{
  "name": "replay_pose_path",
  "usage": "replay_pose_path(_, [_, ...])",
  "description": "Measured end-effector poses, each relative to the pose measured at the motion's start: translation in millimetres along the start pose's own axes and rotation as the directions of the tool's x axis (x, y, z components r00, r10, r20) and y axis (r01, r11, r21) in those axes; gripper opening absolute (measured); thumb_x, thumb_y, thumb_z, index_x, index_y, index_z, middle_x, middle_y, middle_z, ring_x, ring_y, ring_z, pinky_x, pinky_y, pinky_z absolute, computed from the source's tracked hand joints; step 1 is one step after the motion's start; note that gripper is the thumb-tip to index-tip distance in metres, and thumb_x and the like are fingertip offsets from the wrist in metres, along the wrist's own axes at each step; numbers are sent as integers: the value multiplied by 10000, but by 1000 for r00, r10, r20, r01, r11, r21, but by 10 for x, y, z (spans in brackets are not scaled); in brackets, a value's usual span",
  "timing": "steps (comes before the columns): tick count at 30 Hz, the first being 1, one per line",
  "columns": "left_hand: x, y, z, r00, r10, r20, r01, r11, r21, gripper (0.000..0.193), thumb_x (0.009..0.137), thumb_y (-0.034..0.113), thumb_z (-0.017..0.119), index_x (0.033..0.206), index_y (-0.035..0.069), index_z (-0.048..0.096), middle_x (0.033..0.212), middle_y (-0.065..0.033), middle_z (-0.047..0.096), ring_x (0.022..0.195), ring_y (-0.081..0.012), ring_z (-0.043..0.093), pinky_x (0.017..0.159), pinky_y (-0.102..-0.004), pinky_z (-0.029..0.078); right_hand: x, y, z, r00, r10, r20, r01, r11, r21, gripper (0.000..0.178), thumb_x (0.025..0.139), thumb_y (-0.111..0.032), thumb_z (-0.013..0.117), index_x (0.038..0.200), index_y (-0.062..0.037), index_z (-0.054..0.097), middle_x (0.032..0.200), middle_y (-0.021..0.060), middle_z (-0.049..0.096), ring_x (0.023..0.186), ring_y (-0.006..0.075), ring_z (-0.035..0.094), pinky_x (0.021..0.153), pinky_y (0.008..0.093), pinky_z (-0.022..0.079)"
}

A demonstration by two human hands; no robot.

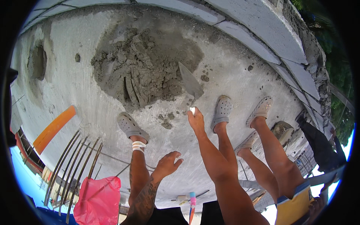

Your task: The person scoops wet cement with a trowel and applies it between and on top of concrete blocks to build a low wall. The person repeatedly spreads and smooths the mortar along the block joints while working on a rooftop.

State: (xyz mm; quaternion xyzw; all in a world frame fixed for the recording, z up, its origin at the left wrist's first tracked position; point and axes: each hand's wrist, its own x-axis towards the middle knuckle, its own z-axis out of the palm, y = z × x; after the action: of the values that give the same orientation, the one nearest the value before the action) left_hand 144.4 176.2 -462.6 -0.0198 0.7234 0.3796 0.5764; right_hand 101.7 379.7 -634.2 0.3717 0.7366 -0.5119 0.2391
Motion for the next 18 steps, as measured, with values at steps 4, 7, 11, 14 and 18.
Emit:
replay_pose_path(4, [-43, 161, -250, 988, 125, -86, -134, 986, -100, 308, 940, 275, 650, 1153, 59, 596, 1091, -175, 674, 1012, -375, 661, 869, -479, 524, -561, 192, 149, 831, 546, -101, -532, 835, 138, 211, 896, -227, 560, 804, -37, 573, 557, 40, 507, 431, 145, 493, 395, 333, 413])
replay_pose_path(7, [-89, 197, -441, 987, 141, -78, -147, 986, -79, 308, 948, 260, 651, 1150, 31, 611, 1138, -170, 686, 1038, -386, 663, 898, -466, 520, -93, -350, 733, 832, 550, 76, -555, 829, 71, 235, 922, -216, 576, 747, -81, 496, 567, 16, 459, 445, 118, 431, 391, 305, 360])
replay_pose_path(11, [-188, 149, -656, 996, 85, 19, -84, 995, -57, 300, 945, 254, 654, 1150, 39, 612, 1114, -176, 690, 1024, -388, 665, 883, -475, 519, 712, -1014, 1103, 938, 236, 254, -258, 965, 57, 234, 901, -213, 617, 767, -52, 512, 602, 11, 484, 468, 110, 441, 409, 302, 365])
replay_pose_path(14, [-172, 78, -797, 996, 64, -62, -67, 996, -50, 304, 943, 255, 656, 1153, 40, 611, 1107, -180, 693, 1022, -390, 665, 874, -471, 522, 710, -1081, 778, 958, 177, 225, -170, 984, -47, 253, 885, -247, 585, 773, -21, 558, 588, 70, 557, 439, 158, 512, 436, 347, 429])
replay_pose_path(18, [-127, 89, -850, 996, 70, -57, -80, 981, -179, 317, 948, 279, 649, 1166, 51, 606, 1133, -189, 691, 1058, -382, 661, 902, -478, 516, 505, -1017, 637, 953, -295, 67, 299, 888, -348, 258, 888, -240, 607, 859, 15, 584, 662, 214, 633, 621, 426, 639, 631, 497, 521])
